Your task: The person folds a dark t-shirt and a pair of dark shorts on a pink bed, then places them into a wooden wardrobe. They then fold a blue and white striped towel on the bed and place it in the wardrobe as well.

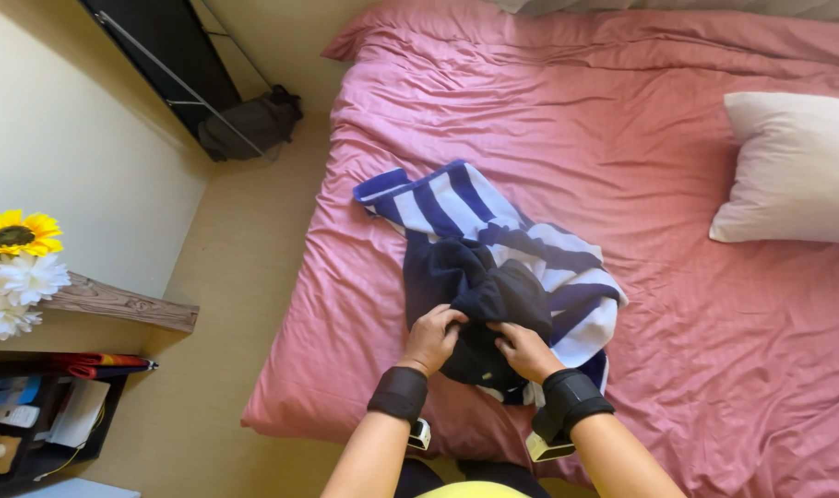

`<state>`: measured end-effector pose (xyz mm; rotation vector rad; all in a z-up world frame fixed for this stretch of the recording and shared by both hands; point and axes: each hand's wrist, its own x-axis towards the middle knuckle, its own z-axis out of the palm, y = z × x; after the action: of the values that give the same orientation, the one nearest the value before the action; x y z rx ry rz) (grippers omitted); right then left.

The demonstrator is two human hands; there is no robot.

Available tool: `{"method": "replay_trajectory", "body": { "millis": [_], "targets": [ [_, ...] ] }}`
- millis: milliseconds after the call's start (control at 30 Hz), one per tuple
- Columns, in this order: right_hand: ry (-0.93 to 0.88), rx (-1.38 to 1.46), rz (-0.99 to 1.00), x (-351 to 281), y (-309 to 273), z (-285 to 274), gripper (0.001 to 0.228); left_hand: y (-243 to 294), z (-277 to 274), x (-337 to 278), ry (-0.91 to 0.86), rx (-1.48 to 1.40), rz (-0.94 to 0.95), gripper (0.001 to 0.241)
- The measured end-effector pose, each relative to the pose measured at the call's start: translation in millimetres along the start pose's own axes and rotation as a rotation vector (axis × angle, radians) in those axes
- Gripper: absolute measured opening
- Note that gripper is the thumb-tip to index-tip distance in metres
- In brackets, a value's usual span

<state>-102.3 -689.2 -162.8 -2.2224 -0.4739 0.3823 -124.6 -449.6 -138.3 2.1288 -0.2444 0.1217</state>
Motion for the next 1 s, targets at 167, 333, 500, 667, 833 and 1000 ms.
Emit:
{"method": "replay_trajectory", "body": {
  "millis": [167,333,500,667,833,1000],
  "targets": [
    [0.026,0.051,0.039,49,12,36,0.027,27,-51,-2,-0.132,-0.212,0.154,0.041],
    [0.074,0.016,-0.039,76,-9,66,0.025,73,-125,-8,-0.303,-0.11,-0.095,0.073],
    [0.116,-0.296,-0.065,71,-34,82,0.022,3,-127,-7,-0.012,0.145,0.372,0.044],
    [0.161,-0.599,-0.046,51,-46,93,0.019,-14,-120,1,-0.228,-0.217,0.281,0.056],
    [0.187,-0.906,-0.033,41,-54,87,0.017,15,-128,5,-0.466,-0.265,0.127,0.07],
    [0.068,-0.968,-0.092,56,11,106,0.016,-18,-113,9,-0.401,-0.176,0.472,0.046]
  ]
}}
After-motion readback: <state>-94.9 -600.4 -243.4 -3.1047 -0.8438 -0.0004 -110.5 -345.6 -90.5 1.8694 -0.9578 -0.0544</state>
